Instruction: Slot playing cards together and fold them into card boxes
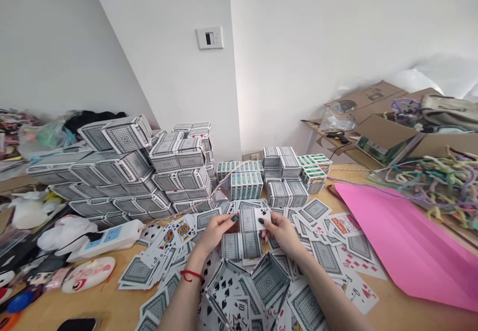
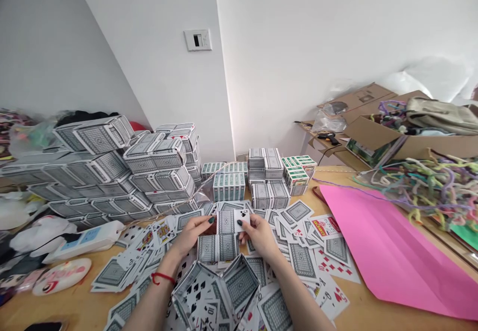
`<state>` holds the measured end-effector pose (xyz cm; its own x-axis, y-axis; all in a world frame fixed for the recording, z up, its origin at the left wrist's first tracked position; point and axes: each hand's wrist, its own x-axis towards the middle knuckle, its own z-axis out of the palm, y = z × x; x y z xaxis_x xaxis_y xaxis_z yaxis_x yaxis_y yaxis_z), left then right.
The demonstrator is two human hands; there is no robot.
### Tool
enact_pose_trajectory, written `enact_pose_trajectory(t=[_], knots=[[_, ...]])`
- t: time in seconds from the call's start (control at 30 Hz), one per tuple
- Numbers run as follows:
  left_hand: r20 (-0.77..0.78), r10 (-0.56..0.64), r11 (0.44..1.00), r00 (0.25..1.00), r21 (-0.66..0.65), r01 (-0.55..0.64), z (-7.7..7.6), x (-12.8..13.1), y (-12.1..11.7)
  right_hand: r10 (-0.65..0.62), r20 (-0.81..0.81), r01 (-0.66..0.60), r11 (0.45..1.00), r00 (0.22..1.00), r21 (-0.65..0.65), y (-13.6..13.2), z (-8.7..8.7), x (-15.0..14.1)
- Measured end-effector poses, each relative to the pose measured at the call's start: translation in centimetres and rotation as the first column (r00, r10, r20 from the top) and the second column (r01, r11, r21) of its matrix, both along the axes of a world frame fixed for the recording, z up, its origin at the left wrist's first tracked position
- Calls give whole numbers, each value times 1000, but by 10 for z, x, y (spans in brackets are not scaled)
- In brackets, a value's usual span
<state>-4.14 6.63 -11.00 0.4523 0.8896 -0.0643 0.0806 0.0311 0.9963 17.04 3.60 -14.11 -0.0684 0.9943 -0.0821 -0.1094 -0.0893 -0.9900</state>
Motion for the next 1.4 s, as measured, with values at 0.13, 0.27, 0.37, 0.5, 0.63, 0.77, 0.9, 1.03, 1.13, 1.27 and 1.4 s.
enact_pose_trajectory(t=[0.13,0.27,0.37,0.5,0.63,0.77,0.9,1.03,1.13,1.27,1.4], knots=[[-74,-52,998,996,37,55,-1,7,1,-21,-35,20,999,999,-28,2,-4,0],[-42,-48,999,998,-15,47,0,9,1,-18,6,18,999,1000,-49,2,-3,-2],[-8,-29,998,1000,-49,28,1,9,1,-9,18,10,998,1000,-63,1,-2,-3],[3,-21,998,1000,-65,21,-1,10,0,7,44,-4,997,999,-72,-1,-2,-3],[-23,-10,998,1000,-55,9,-5,10,1,17,68,-13,998,998,-67,-4,0,-2],[-22,64,998,998,-24,-65,-7,13,2,-4,83,9,998,997,-59,-4,1,-4],[15,137,990,990,-24,-137,-5,16,1,-53,138,57,998,989,-21,-5,1,-8],[-16,137,990,990,-33,-137,-3,20,-3,-79,188,76,997,979,23,-7,4,-9],[-11,95,995,995,34,-95,-4,22,-5,-91,189,84,995,978,45,-7,5,-8],[3,79,995,997,61,-79,-4,24,-5,-97,165,90,995,982,47,-6,5,-7],[-37,120,992,992,51,-118,-3,25,-5,-143,146,132,988,979,81,-7,5,-8]])
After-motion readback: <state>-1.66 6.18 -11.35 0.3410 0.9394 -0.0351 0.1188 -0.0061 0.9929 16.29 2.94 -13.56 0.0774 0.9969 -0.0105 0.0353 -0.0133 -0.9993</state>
